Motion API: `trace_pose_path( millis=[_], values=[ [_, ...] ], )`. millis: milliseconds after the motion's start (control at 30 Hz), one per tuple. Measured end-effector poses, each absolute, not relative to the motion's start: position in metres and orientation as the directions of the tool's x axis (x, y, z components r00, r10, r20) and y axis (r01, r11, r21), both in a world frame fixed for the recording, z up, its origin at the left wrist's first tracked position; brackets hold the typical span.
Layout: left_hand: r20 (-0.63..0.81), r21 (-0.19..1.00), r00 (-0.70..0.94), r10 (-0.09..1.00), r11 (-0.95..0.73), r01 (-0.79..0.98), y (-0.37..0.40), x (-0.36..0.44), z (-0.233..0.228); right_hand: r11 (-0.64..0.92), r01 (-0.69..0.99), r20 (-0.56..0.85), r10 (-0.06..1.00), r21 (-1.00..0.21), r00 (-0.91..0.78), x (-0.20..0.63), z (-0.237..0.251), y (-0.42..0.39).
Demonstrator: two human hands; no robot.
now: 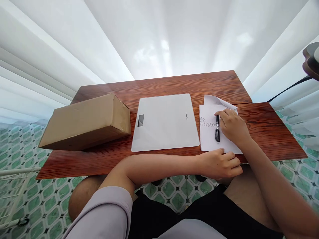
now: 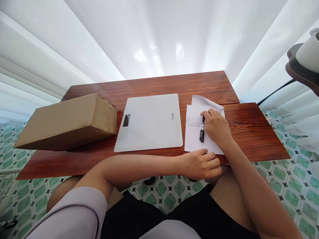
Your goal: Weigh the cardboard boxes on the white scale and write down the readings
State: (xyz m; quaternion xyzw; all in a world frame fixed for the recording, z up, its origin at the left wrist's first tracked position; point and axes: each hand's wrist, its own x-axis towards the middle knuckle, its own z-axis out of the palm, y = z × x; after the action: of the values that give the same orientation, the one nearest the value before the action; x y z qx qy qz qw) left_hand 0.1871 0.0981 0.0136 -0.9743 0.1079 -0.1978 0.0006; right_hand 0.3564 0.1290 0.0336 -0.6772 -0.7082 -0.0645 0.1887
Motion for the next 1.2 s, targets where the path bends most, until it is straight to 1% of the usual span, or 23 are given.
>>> trace_pose_path(
  millis=[133,200,300,400,467,600,667,733,833,900,1033,1100,1200],
  values=[
    [0.393,-0.061,0.893,-0.218,-0.976,-0.210,0.098,0.188,0.012,0.144,0.931,0.460,0.887,-0.336,0.029,0.344,0.044,0.130],
    [0.401,-0.072,0.881,-0.252,-0.967,-0.245,0.098,0.188,0.011,0.168,0.916,0.462,0.886,-0.365,0.021,0.338,0.047,0.130],
    [0.415,-0.118,0.827,-0.379,-0.924,-0.364,0.097,0.185,0.009,0.168,0.922,0.422,0.907,-0.348,-0.006,0.329,0.047,0.128],
    [0.444,-0.203,0.738,-0.509,-0.859,-0.470,0.098,0.180,0.012,0.174,0.923,0.388,0.921,-0.342,-0.030,0.322,0.044,0.125],
    [0.432,-0.249,0.698,-0.570,-0.820,-0.515,0.099,0.178,0.016,0.183,0.923,0.386,0.921,-0.339,-0.041,0.319,0.043,0.124],
    [0.342,-0.246,0.654,-0.675,-0.736,-0.631,0.099,0.178,0.018,0.209,0.928,0.393,0.916,-0.307,-0.076,0.313,0.043,0.125],
    [0.351,-0.253,0.613,-0.708,-0.702,-0.666,0.097,0.179,0.015,0.234,0.928,0.393,0.913,-0.288,-0.108,0.310,0.044,0.126],
    [0.381,-0.297,0.568,-0.729,-0.679,-0.672,0.096,0.179,0.012,0.253,0.928,0.392,0.910,-0.275,-0.132,0.305,0.044,0.127],
    [0.386,-0.363,0.534,-0.752,-0.656,-0.662,0.095,0.175,0.010,0.267,0.924,0.388,0.910,-0.273,-0.148,0.299,0.042,0.129],
    [0.415,-0.394,0.515,-0.750,-0.658,-0.641,0.098,0.170,0.014,0.267,0.921,0.387,0.911,-0.283,-0.145,0.297,0.039,0.130],
    [0.545,-0.483,0.451,-0.706,-0.705,-0.520,0.109,0.151,0.036,0.254,0.924,0.427,0.897,-0.286,-0.114,0.298,0.033,0.133],
    [0.567,-0.513,0.458,-0.685,-0.728,-0.454,0.116,0.138,0.051,0.247,0.929,0.462,0.881,-0.275,-0.098,0.301,0.031,0.134],
    [0.577,-0.520,0.535,-0.617,-0.783,-0.341,0.124,0.114,0.069,0.234,0.939,0.503,0.860,-0.253,-0.079,0.307,0.030,0.134]
  ],
)
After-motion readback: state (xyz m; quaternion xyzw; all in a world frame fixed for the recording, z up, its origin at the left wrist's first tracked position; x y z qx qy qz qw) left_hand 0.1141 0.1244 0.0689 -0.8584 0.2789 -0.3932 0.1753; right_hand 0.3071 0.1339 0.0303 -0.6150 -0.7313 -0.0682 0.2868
